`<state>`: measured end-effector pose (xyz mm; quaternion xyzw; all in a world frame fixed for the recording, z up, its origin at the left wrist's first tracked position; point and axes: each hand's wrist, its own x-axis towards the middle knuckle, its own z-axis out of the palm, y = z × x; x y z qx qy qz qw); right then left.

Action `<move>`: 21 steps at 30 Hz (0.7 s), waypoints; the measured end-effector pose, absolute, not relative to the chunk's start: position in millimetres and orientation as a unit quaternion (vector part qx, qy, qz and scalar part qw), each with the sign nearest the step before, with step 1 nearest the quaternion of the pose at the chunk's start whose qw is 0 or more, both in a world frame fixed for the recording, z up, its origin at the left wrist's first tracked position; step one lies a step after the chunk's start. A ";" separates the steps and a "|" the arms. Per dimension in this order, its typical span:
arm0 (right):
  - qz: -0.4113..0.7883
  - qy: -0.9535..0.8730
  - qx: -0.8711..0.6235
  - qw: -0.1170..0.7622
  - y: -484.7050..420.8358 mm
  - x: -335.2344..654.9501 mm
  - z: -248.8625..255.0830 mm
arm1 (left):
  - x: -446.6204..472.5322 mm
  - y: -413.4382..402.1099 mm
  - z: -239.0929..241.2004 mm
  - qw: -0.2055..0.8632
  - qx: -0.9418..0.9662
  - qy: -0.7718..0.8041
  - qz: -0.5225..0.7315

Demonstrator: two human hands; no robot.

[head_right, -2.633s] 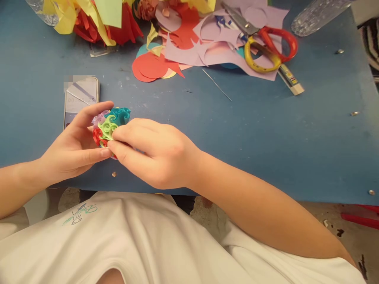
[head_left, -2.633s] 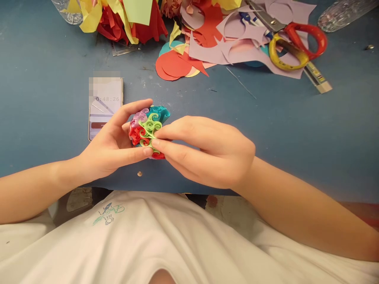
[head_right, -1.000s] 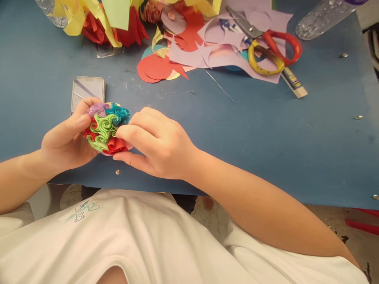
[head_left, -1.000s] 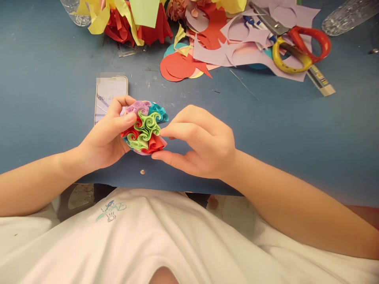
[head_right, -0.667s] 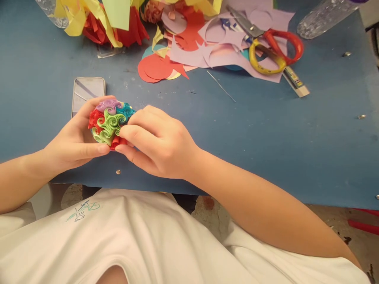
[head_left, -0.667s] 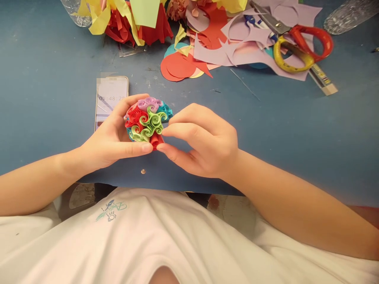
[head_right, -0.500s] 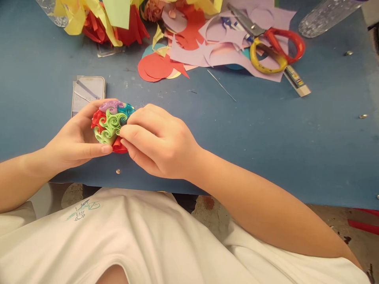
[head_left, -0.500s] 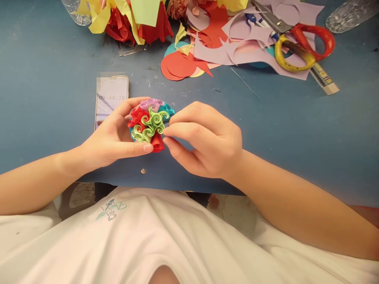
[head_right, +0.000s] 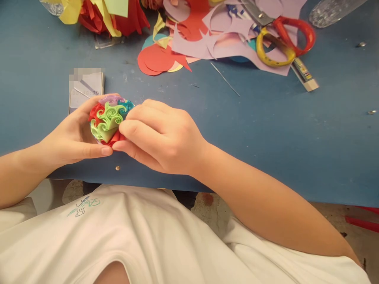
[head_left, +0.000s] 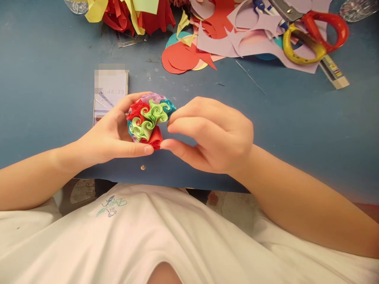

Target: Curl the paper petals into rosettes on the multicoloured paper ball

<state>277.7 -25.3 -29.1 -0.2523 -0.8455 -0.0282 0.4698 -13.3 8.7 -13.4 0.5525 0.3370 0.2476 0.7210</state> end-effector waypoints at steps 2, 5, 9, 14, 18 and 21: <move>-0.036 -0.835 -0.260 0.484 -26.6 276.7 -29.7 | -12.0 8.0 -11.8 0.723 0.550 0.337 0.247; -0.050 -0.836 -0.278 0.471 -26.5 276.5 -30.9 | -9.2 7.4 -9.9 0.731 0.535 0.338 0.257; -0.063 -0.834 -0.275 0.475 -23.5 276.7 -33.2 | -7.9 7.8 -11.3 0.747 0.510 0.327 0.274; -0.039 -0.839 -0.304 0.450 -27.0 273.8 -32.1 | -9.7 9.0 -15.9 0.736 0.518 0.326 0.289; -0.049 -0.840 -0.284 0.460 -28.3 272.5 -31.1 | -9.1 8.2 -14.7 0.703 0.549 0.337 0.302; -0.084 -0.854 -0.272 0.435 -25.9 273.3 -31.4 | -7.5 7.0 -11.9 0.720 0.531 0.346 0.285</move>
